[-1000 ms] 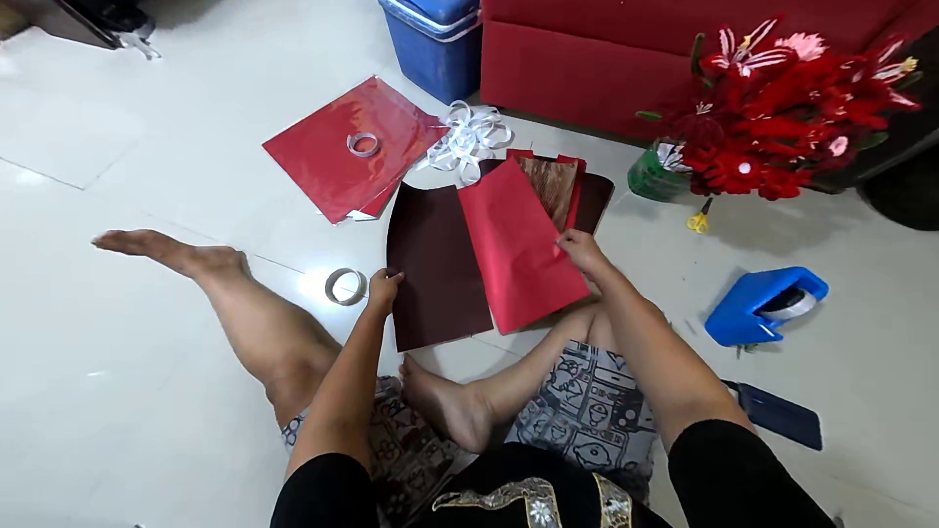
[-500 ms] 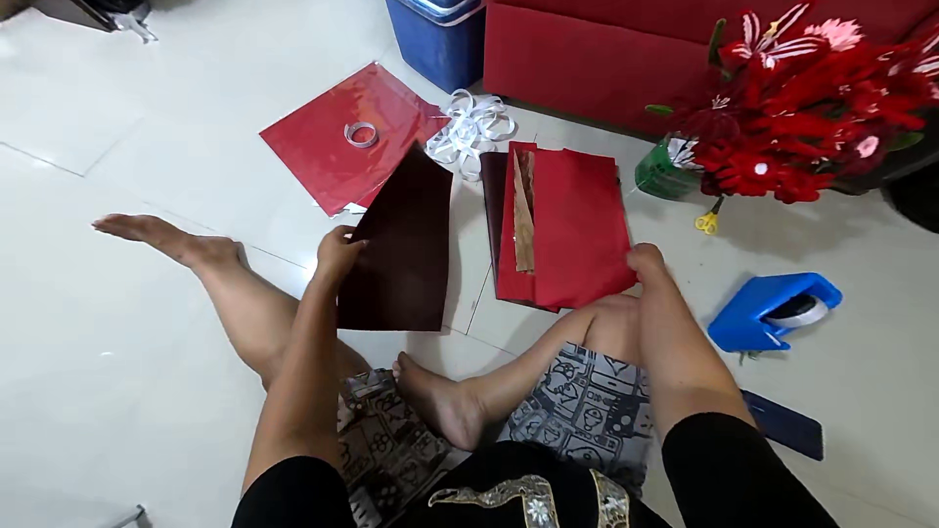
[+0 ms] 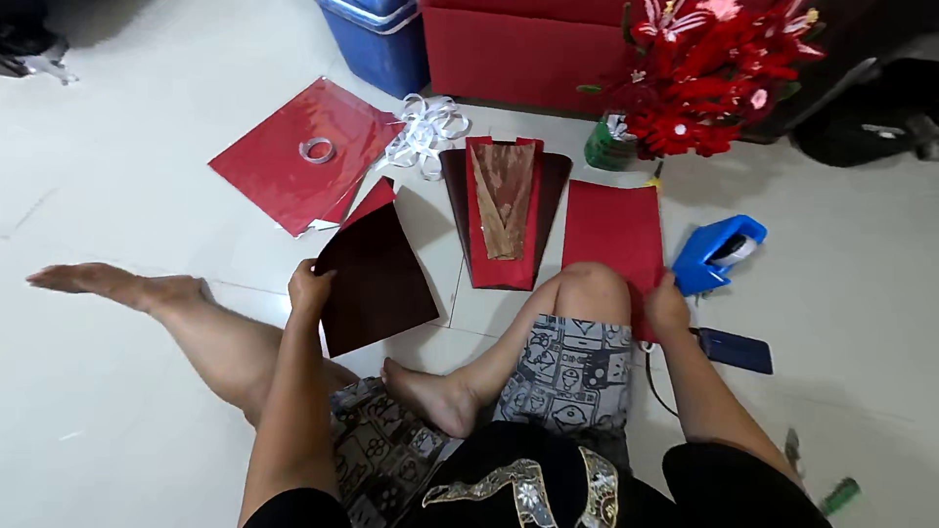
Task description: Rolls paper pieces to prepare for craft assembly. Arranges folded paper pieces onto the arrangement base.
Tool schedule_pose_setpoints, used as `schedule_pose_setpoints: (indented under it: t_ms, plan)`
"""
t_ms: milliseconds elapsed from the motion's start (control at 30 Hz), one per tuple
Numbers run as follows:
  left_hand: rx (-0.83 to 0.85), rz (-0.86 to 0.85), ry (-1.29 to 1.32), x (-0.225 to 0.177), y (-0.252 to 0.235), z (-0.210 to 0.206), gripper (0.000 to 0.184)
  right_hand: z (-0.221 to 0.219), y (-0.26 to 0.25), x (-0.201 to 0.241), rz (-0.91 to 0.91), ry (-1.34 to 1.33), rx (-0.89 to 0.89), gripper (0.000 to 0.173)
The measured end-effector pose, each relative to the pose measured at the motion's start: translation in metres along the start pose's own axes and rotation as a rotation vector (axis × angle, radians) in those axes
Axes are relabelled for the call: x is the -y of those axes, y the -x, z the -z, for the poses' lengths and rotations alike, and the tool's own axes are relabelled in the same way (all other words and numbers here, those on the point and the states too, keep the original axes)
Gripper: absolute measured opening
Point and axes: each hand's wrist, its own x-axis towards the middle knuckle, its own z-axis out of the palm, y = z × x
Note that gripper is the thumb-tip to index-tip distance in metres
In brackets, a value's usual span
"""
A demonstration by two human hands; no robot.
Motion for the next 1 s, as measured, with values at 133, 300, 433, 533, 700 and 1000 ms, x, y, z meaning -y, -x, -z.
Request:
schedule_pose_setpoints:
  t_ms: [133,300,433,533,700,1000]
  plan:
    - [0.038,0.06,0.017,0.014,0.005,-0.028,0.053,-0.014,0.016,-0.032,-0.001,0.006,0.032,0.059]
    - [0.08,0.088,0.228,0.024,0.017,-0.041,0.05,-0.012,0.02,-0.037,-0.023,0.045,-0.058,0.047]
    - [0.099,0.109,0.364,0.019,0.018,-0.026,0.049,0.038,0.023,0.027,0.174,-0.21,-0.127,0.042]
    - [0.113,0.073,0.345,-0.003,0.022,-0.003,0.05,0.056,0.043,0.111,0.452,-0.506,0.017,0.039]
    - [0.211,-0.244,0.013,-0.083,0.082,0.0,0.059,-0.02,0.116,0.253,0.625,-1.05,0.87,0.046]
    - [0.576,-0.38,-0.113,-0.166,0.142,-0.137,0.059,-0.06,0.106,0.271,0.231,-1.097,0.908,0.037]
